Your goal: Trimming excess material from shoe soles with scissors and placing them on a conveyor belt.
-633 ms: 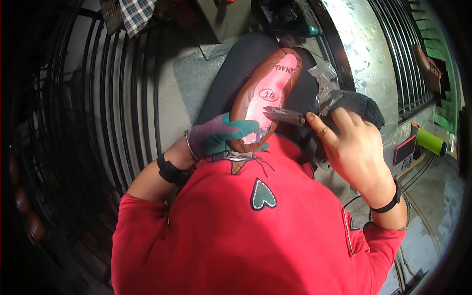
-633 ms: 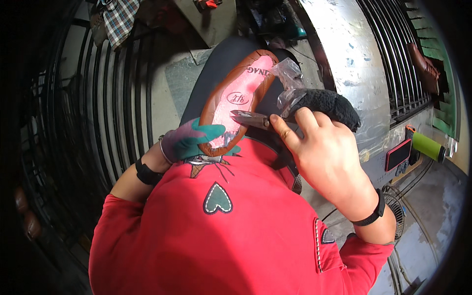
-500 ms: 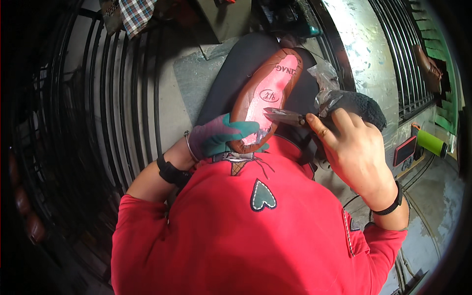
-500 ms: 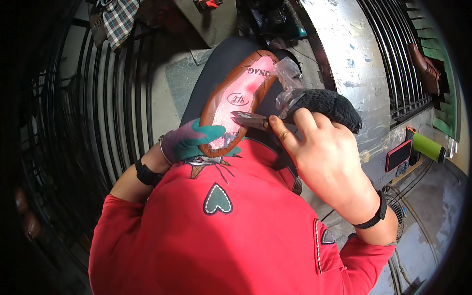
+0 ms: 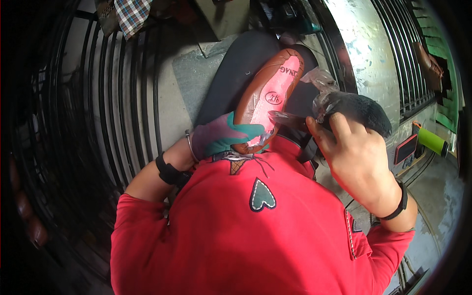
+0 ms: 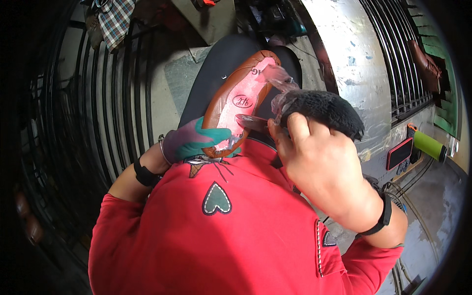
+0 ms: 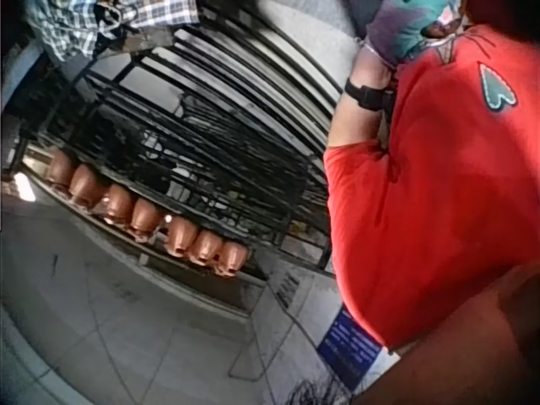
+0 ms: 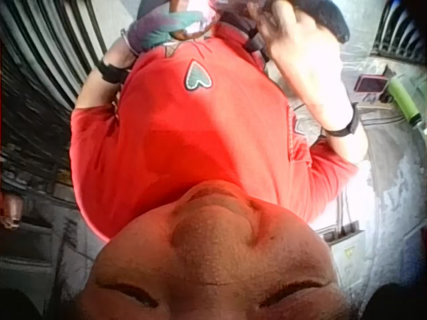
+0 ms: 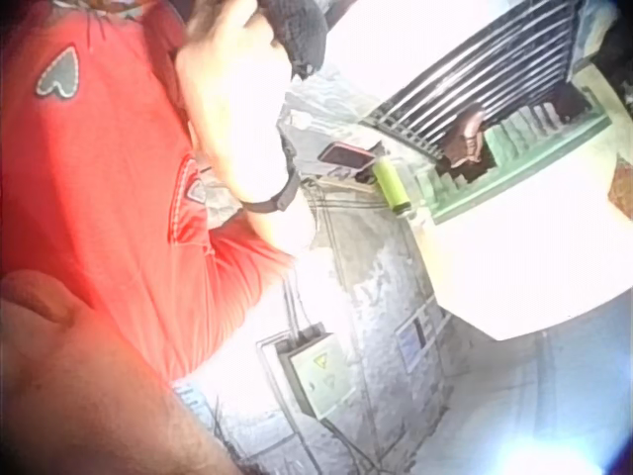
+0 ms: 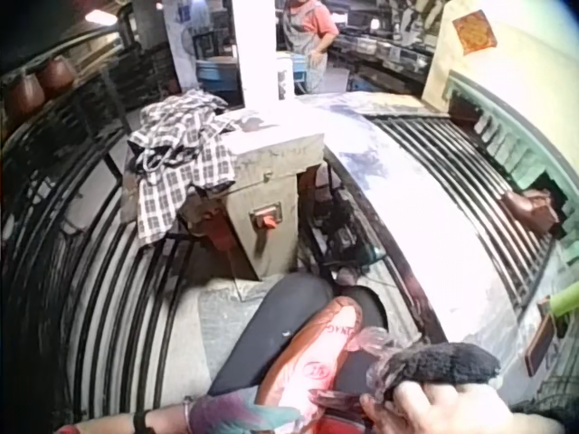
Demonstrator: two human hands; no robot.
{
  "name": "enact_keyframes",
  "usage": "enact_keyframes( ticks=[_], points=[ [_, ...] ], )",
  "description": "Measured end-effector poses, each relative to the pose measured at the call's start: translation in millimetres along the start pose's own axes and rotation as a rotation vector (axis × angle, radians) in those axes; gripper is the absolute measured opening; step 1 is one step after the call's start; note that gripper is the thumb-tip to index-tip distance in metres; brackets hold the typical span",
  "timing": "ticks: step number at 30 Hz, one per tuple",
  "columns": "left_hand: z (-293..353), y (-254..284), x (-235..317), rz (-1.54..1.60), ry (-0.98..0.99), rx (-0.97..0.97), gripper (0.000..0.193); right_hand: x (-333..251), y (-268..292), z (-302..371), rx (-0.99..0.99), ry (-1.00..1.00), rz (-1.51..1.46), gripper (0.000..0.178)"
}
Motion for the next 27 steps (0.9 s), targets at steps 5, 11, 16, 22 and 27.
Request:
enact_keyframes(
  ticks=[5,11,16,22,27],
  points=[
    [-1.6,-8.6,-5.5,0.209,0.013,0.048,0.051,15.9,-55.0,18.3,0.098,-0.058,-0.242,0.047],
    [-1.1,0.2,-18.5,0.101,-0.132,-0.036,0.047,-15.3,-154.3,40.6,0.258,-0.49,-1.218,0.055],
    [8.0,-4.4,-14.0,0.292,-0.062,-0.073,0.058,-15.5,-128.4,34.5,0.156,-0.56,-1.129,0.056],
    [3.6,4.7,-27.4,0.234,-0.13,-0.088,0.05,-11.9,-93.9,41.9,0.269,-0.317,-0.471,0.06],
    [7.6,-1.2,-21.6,0.275,-0.129,-0.108,0.051,-13.2,-123.2,41.1,0.228,-0.41,-0.85,0.06]
  ],
)
Point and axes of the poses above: each hand's wrist, its own z-axis away from the middle knuckle, its own y-axis out of the back of the hand, x = y × z, the point moved 2 cm from there along -z, towards the middle knuckle, and after that the axes turned 6 degrees about x, right-handed, at the moved point
